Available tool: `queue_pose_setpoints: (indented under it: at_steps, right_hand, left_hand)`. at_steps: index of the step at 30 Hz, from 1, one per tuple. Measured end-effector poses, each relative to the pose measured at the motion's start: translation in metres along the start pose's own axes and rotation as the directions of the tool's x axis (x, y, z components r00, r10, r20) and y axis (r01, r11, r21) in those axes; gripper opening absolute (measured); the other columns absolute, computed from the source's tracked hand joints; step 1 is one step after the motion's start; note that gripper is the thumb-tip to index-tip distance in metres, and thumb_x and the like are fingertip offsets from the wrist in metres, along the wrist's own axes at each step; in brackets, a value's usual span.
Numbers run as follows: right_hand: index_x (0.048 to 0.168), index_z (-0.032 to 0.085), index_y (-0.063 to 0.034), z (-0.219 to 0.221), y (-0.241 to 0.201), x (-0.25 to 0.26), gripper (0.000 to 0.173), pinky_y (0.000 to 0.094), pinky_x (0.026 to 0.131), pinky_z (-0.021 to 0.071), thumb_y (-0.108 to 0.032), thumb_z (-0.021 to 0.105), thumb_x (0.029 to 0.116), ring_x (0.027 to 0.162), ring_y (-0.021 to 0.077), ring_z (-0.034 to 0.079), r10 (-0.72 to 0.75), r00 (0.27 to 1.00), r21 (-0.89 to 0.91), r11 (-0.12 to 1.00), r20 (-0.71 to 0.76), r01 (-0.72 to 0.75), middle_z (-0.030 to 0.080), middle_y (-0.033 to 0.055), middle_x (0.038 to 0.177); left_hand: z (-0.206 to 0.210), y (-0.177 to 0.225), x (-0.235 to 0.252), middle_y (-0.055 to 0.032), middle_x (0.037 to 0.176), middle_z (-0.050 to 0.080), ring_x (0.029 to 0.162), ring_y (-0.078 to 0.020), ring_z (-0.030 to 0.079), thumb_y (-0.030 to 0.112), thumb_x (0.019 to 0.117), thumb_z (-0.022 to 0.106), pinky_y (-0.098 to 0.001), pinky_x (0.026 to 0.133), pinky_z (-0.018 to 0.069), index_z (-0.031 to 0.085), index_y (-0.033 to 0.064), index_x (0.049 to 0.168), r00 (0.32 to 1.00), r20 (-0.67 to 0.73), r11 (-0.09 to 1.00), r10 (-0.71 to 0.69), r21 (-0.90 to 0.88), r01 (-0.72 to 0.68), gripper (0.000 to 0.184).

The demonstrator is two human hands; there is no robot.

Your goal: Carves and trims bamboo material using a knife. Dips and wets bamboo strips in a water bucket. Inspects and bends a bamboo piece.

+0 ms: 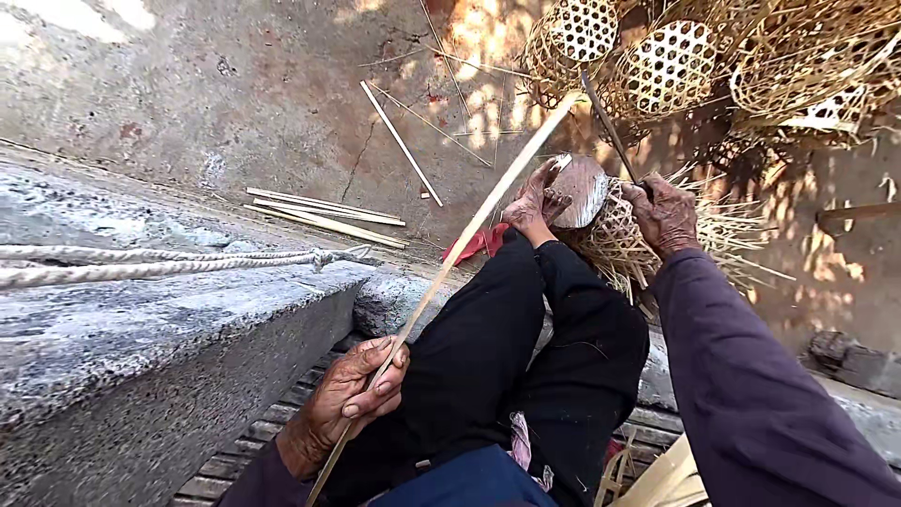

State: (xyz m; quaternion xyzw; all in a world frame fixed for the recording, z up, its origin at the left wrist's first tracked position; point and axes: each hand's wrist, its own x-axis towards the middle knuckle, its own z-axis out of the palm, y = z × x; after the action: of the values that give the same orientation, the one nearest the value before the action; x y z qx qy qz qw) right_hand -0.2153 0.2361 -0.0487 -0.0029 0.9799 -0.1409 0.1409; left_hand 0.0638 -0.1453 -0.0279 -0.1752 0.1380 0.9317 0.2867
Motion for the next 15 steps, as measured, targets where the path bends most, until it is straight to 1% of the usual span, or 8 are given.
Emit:
queue_pose_setpoints:
  at_steps: [2,4,6,9,11,12,13,15]
  right_hand:
    - [0.121,0.061,0.0127,-0.004,0.015,-0.008,0.049,0.0679,0.091,0.0446,-0.031,0.042,0.1107,0.098,0.0519,0.064,0.165,0.985,0.066,0.984,0.055,-0.168,0.064,0.0364,0.105]
    - [0.122,0.059,0.0106,0.003,0.034,-0.037,0.052,0.0640,0.081,0.0477,-0.036,0.038,0.1111,0.084,0.0443,0.063,0.218,0.973,0.183,0.957,0.069,-0.227,0.064,0.0314,0.099]
    - [0.119,0.058,0.0082,0.018,0.049,-0.086,0.053,0.0593,0.073,0.0504,-0.040,0.039,0.1100,0.074,0.0358,0.062,0.248,0.968,0.317,0.915,0.045,-0.249,0.062,0.0243,0.090]
    - [0.119,0.060,0.0054,0.033,0.057,-0.172,0.041,0.0325,0.068,0.0516,-0.031,0.045,0.1086,0.068,0.0101,0.058,0.373,0.928,0.424,0.843,-0.017,-0.331,0.061,0.0068,0.083]
    - [0.116,0.060,0.0070,0.041,0.060,-0.230,0.037,0.0239,0.063,0.0507,-0.027,0.047,0.1072,0.064,0.0034,0.057,0.438,0.895,0.475,0.807,-0.082,-0.352,0.060,0.0028,0.080]
    - [0.116,0.059,0.0091,0.041,0.053,-0.256,0.037,0.0238,0.064,0.0503,-0.024,0.047,0.1070,0.065,0.0042,0.057,0.488,0.867,0.485,0.785,-0.098,-0.387,0.059,0.0049,0.081]
    - [0.119,0.057,0.0136,0.034,0.031,-0.279,0.036,0.0268,0.070,0.0495,-0.019,0.046,0.1072,0.071,0.0094,0.057,0.559,0.826,0.486,0.743,-0.072,-0.460,0.060,0.0126,0.087]
    - [0.128,0.049,0.0243,-0.010,-0.052,-0.300,0.037,0.0303,0.088,0.0453,-0.007,0.041,0.1089,0.089,0.0228,0.057,0.713,0.692,0.436,0.591,0.111,-0.679,0.058,0.0326,0.106]
  left_hand:
    - [0.003,0.007,-0.006,0.0095,0.062,0.056,0.046,0.0037,0.050,0.025,0.1059,0.048,-0.0111,0.044,0.0423,0.070,0.0119,0.093,0.993,-0.086,0.986,0.080,0.155,-0.066,0.028]
    - [0.012,0.008,-0.004,0.0079,0.061,0.059,0.045,0.0039,0.052,0.017,0.1052,0.037,-0.0103,0.042,0.0428,0.068,0.0124,0.090,0.958,-0.217,0.926,0.187,0.366,-0.098,0.035]
    - [0.020,0.002,0.006,0.0051,0.064,0.065,0.046,0.0028,0.054,0.007,0.1033,0.031,-0.0106,0.043,0.0445,0.067,0.0082,0.093,0.925,-0.268,0.841,0.270,0.533,-0.091,0.038]
    - [0.022,-0.011,0.023,0.0023,0.071,0.070,0.052,-0.0001,0.060,0.003,0.1031,0.037,-0.0129,0.051,0.0511,0.069,0.0044,0.101,0.937,-0.130,0.714,0.324,0.683,-0.152,0.032]
    - [0.028,-0.020,0.030,0.0027,0.072,0.071,0.055,-0.0006,0.062,0.004,0.1033,0.038,-0.0140,0.055,0.0532,0.069,0.0052,0.102,0.943,-0.038,0.640,0.331,0.743,-0.195,0.031]
    - [0.031,-0.023,0.033,0.0029,0.072,0.071,0.056,-0.0011,0.063,0.004,0.1034,0.038,-0.0147,0.056,0.0540,0.070,0.0055,0.102,0.944,-0.004,0.616,0.329,0.759,-0.212,0.032]
    - [0.036,-0.027,0.035,0.0032,0.072,0.071,0.057,-0.0014,0.063,0.004,0.1035,0.039,-0.0152,0.056,0.0546,0.070,0.0060,0.101,0.945,0.029,0.595,0.326,0.770,-0.229,0.032]
    - [0.046,-0.034,0.040,0.0035,0.072,0.071,0.057,-0.0013,0.063,0.003,0.1034,0.039,-0.0148,0.055,0.0536,0.070,0.0058,0.101,0.943,0.094,0.566,0.318,0.780,-0.269,0.031]
